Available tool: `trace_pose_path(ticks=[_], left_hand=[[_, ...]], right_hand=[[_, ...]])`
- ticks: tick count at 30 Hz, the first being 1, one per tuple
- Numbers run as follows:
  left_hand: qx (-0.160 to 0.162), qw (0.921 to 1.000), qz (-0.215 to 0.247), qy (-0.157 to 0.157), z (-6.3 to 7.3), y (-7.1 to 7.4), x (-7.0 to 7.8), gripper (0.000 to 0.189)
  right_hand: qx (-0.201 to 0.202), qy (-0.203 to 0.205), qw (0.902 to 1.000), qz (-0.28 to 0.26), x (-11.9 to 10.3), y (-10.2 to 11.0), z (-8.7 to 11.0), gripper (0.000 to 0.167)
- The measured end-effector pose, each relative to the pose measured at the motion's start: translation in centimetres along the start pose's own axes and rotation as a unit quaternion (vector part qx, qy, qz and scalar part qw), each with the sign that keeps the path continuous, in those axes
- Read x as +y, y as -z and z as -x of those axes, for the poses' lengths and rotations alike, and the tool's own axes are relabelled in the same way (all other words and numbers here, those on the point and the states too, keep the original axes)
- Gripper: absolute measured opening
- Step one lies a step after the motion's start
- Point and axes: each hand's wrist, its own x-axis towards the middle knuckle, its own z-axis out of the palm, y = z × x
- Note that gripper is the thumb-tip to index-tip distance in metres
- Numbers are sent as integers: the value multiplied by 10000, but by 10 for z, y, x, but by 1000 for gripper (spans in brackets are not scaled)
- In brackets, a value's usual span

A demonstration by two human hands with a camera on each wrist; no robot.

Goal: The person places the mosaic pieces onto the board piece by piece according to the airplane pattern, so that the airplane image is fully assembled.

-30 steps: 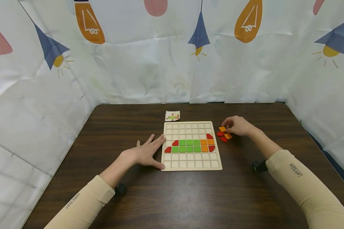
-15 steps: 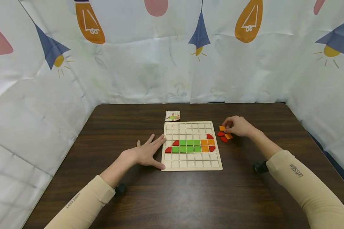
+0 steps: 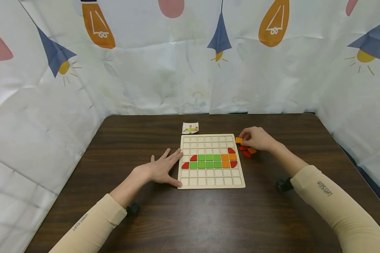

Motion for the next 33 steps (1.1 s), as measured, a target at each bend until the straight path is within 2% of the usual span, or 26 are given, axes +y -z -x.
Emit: trace_pose_path(ticks=[8,18,28,33], left_hand=[[60,10000,-7,22,1,0,2,118],[96,9999,58,47,-1,1,0,119],[76,9999,122,71,-1,1,1,119],[58,9999,118,59,-1,0,1,118]], right_hand=[[32,119,9999,34,-15,-10,-3,26],[44,536,9986,7,-31,-20,-7,27],[-175,482,9985,-185,-51,-31,-8,24],[-194,653,9975,-202,-59,-36,-11,24]])
